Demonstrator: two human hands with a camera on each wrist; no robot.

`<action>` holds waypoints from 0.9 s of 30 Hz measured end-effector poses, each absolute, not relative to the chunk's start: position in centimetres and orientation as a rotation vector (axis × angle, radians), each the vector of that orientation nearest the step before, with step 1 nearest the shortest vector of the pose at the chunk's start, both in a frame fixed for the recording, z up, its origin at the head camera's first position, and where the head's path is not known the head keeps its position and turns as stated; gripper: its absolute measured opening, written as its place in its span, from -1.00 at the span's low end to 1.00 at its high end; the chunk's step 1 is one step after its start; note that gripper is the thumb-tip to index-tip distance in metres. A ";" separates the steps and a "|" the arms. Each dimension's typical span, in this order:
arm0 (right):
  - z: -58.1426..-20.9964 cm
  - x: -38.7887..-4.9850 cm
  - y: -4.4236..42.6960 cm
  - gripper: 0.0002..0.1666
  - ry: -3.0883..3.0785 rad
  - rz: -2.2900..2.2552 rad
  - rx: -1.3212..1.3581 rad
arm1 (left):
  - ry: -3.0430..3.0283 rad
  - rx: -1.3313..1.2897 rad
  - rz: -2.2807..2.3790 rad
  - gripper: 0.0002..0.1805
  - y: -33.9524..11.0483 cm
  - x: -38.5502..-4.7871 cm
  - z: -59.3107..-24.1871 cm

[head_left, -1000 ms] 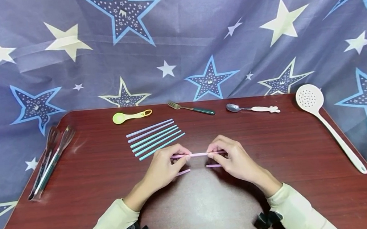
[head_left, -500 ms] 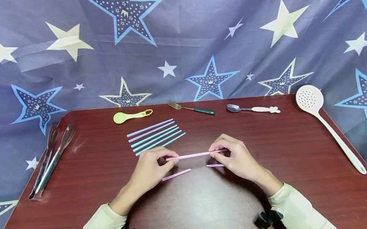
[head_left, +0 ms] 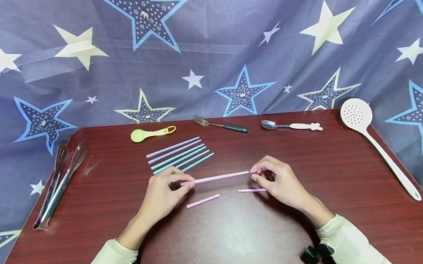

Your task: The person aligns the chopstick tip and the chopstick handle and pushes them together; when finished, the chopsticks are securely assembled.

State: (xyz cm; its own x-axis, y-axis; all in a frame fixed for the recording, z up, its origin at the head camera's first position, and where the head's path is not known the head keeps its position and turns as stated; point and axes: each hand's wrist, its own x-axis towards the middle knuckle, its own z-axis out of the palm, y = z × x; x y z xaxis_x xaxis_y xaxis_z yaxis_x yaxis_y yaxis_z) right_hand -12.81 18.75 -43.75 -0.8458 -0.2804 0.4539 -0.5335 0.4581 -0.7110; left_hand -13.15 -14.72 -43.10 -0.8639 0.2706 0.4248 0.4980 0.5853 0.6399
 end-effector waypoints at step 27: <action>-45.9 -12.5 19.1 -0.75 -2.645 1.209 0.930 | -2.558 -0.446 -0.968 -0.97 -16.2 -14.3 -45.8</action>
State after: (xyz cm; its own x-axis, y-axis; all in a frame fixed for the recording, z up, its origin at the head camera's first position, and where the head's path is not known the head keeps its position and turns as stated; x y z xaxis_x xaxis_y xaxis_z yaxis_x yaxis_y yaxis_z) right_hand -12.52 19.11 -45.89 -0.8108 -0.4918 0.3173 -0.5618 0.5020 -0.6576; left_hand -14.31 -16.24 -45.77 -0.8822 0.1609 0.4426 0.4135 0.7143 0.5646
